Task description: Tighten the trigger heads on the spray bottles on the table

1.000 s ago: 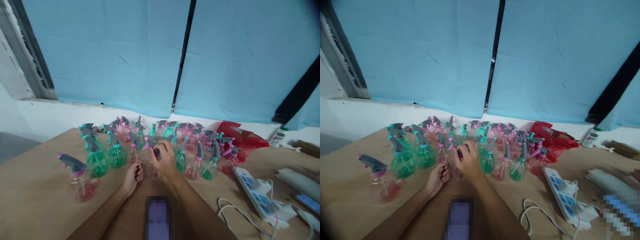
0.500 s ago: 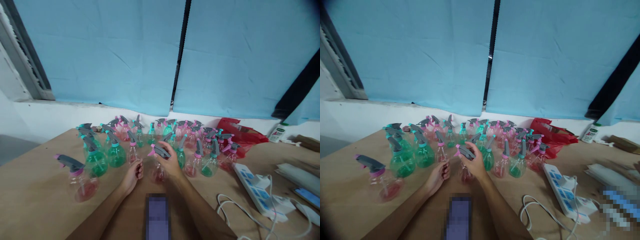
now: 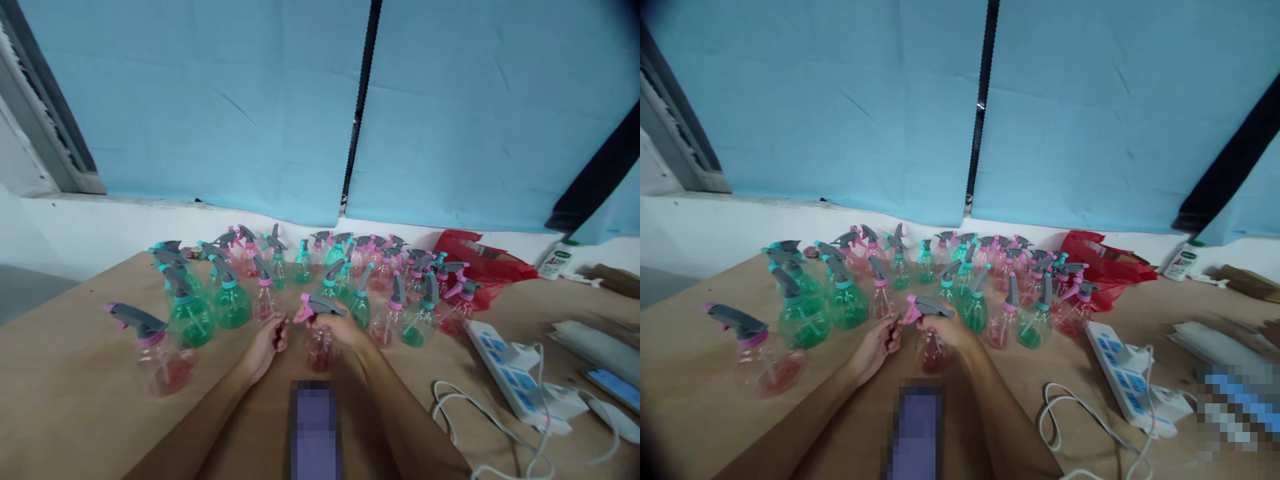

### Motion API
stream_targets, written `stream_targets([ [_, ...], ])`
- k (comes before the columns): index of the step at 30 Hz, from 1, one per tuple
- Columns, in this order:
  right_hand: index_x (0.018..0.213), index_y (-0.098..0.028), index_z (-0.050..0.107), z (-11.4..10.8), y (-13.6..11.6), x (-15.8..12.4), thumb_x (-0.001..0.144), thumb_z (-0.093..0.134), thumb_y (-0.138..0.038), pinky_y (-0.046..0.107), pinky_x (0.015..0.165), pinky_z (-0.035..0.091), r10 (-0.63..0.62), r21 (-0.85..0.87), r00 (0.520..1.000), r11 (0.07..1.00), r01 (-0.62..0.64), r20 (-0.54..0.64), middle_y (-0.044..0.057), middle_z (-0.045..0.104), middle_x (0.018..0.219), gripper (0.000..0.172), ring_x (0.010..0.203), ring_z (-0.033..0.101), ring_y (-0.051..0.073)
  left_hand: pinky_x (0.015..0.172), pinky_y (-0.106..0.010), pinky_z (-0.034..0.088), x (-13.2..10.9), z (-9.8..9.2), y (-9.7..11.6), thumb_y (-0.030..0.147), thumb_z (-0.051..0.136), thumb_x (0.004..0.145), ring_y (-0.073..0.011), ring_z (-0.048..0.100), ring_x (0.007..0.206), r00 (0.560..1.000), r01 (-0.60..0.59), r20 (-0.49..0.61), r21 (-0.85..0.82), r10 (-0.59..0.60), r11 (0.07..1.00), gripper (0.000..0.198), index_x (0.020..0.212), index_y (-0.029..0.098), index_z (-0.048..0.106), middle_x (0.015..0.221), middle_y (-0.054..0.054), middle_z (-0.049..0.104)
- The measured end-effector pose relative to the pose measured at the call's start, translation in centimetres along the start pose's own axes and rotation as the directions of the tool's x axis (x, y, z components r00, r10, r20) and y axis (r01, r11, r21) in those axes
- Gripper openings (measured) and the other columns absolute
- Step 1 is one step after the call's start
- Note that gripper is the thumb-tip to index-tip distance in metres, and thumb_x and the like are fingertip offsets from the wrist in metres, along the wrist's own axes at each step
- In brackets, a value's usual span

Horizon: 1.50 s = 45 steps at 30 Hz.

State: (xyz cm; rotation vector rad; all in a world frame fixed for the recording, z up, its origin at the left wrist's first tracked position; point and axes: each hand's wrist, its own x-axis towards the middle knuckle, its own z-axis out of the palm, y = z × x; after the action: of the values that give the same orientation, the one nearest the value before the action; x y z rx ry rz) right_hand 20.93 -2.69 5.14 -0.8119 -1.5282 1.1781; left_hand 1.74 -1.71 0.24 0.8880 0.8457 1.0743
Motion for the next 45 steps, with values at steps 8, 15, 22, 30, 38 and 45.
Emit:
stream_targets([
  [8, 0.084, -0.023, 0.076, 0.0, -0.5, -0.9, 0.066, 0.055, -0.019, 0.027, 0.067, 0.044, -0.006, 0.068, 0.989, 0.998, -0.004, 0.149, 0.0, 0.07, 0.074, 0.028, 0.068, 0.058, 0.016, 0.046, -0.018, 0.025, -0.3, 0.4, -0.1, 0.037, 0.066, 0.081, -0.0066, 0.036, 0.048, 0.999, -0.037, -0.008, 0.032, 0.037, 0.999, 0.023, 0.082, 0.019, 0.052, 0.061, 0.007, 0.046],
  [15, 0.077, -0.021, 0.075, 0.1, -0.3, -1.1, 0.064, 0.053, -0.017, 0.027, 0.063, 0.043, -0.066, 0.12, 0.993, 0.991, 0.054, 0.1, 0.001, 0.07, 0.073, 0.026, 0.066, 0.058, 0.015, 0.044, -0.018, 0.022, 0.0, 0.4, -0.7, 0.039, 0.068, 0.08, -0.0062, 0.036, 0.047, 0.997, -0.073, 0.008, 0.077, 0.073, 0.994, 0.026, 0.078, 0.018, 0.053, 0.061, 0.007, 0.046],
  [22, 0.083, -0.023, 0.076, -0.1, -0.4, -1.0, 0.065, 0.054, -0.019, 0.027, 0.064, 0.044, -0.01, 0.066, 0.991, 0.998, 0.002, 0.134, -0.001, 0.068, 0.069, 0.029, 0.066, 0.057, 0.016, 0.043, -0.018, 0.022, 0.1, 0.3, -1.0, 0.039, 0.067, 0.079, -0.0063, 0.036, 0.046, 0.995, -0.098, -0.007, 0.095, 0.099, 0.991, 0.024, 0.079, 0.019, 0.054, 0.058, 0.007, 0.045],
  [30, 0.079, -0.022, 0.076, 0.0, 0.2, -1.0, 0.064, 0.053, -0.02, 0.029, 0.065, 0.047, -0.033, 0.043, 0.998, 0.999, 0.03, 0.061, 0.002, 0.071, 0.075, 0.027, 0.069, 0.059, 0.018, 0.043, -0.018, 0.022, 0.1, 0.3, -1.0, 0.038, 0.069, 0.078, -0.0064, 0.038, 0.048, 0.994, -0.107, 0.0, 0.098, 0.107, 0.989, 0.024, 0.077, 0.018, 0.055, 0.061, 0.006, 0.047],
  [38, 0.082, -0.022, 0.076, 0.0, -0.1, -0.9, 0.065, 0.052, -0.017, 0.028, 0.064, 0.045, -0.054, 0.065, 0.995, 0.997, 0.048, 0.088, 0.0, 0.069, 0.07, 0.03, 0.067, 0.058, 0.017, 0.043, -0.017, 0.023, 0.0, 0.2, -1.1, 0.04, 0.069, 0.079, -0.0061, 0.035, 0.046, 0.994, -0.11, 0.002, 0.103, 0.11, 0.989, 0.026, 0.077, 0.019, 0.054, 0.059, 0.007, 0.046],
  [45, 0.081, -0.022, 0.075, 0.0, 0.0, -0.9, 0.066, 0.053, -0.017, 0.027, 0.064, 0.044, -0.066, 0.062, 0.995, 0.996, 0.061, 0.079, 0.0, 0.069, 0.072, 0.027, 0.068, 0.057, 0.016, 0.043, -0.017, 0.023, 0.0, 0.2, -0.9, 0.04, 0.069, 0.079, -0.0059, 0.035, 0.047, 0.995, -0.099, -0.012, 0.104, 0.101, 0.99, 0.027, 0.078, 0.019, 0.053, 0.059, 0.007, 0.045],
])
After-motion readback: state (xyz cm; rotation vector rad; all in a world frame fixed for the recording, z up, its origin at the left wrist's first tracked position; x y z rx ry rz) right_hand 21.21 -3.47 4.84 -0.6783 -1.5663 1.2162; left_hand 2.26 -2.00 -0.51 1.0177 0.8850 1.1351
